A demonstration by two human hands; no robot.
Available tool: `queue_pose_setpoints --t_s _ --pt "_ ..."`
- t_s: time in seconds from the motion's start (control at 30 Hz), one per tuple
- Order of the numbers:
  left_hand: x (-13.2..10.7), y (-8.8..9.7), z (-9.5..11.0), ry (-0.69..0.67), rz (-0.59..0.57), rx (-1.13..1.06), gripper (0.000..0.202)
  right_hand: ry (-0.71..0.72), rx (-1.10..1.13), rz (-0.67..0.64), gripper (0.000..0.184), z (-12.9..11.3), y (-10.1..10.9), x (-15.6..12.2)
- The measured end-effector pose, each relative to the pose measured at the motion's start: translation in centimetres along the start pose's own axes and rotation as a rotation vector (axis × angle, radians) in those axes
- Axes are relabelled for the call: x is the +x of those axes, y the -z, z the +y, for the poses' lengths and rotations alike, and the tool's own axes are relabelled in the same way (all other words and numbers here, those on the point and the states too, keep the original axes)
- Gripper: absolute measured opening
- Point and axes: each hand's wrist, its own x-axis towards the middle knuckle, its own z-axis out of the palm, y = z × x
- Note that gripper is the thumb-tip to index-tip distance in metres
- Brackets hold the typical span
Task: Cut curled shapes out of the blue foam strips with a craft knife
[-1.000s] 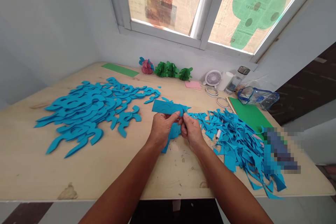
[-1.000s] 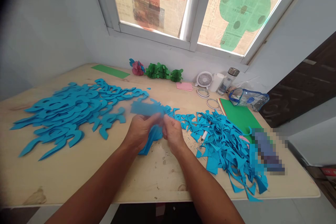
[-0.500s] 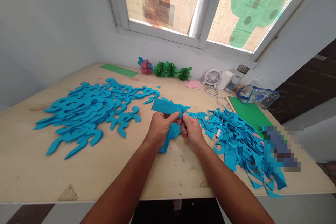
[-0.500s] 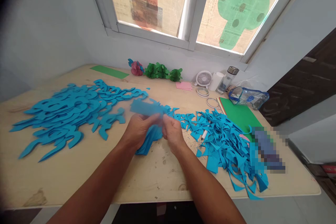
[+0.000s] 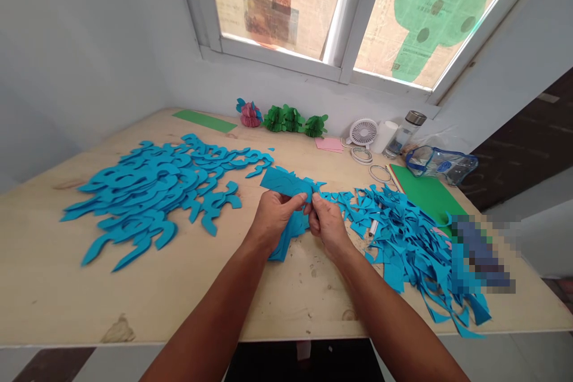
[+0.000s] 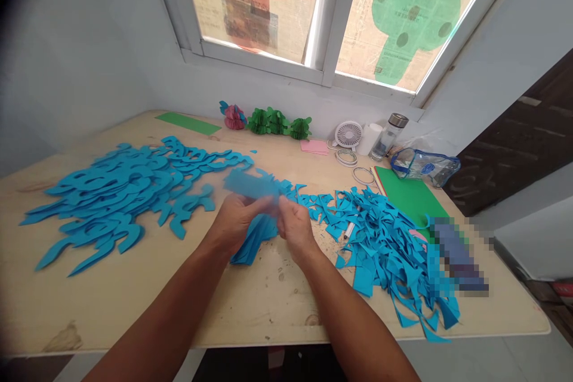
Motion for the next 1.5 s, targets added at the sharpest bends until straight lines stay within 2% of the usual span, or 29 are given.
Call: queue_pose_setpoints --t_s 0.2,0.57,0.8,1.13,1.5 --pt "0.2 0.3 0.0 -0.008 -0.014 0.003 0.025 0.003 0.003 -0.008 0.047 -0.1 0.1 0.0" --pt "0.3 1.6 0.6 -0.022 -0.149 0.147 0.022 -0.013 0.004 -0.064 0.047 -0.3 0.2 -0.1" --pt "0.5 2.0 0.9 -0.068 -0.195 0.145 0.02 -0.029 -0.034 -0.089 0.047 -0.5 0.3 -0.1" --pt "0.1 2.1 1.8 -0.074 -0.15 0.075 0.016 -0.019 -0.042 -0.126 0.047 -0.6 0.2 -0.2" --pt "0.3 2.3 1.5 -0.021 -0.147 0.064 0.017 -0.086 0.063 -0.159 0.05 -0.3 0.1 -0.3"
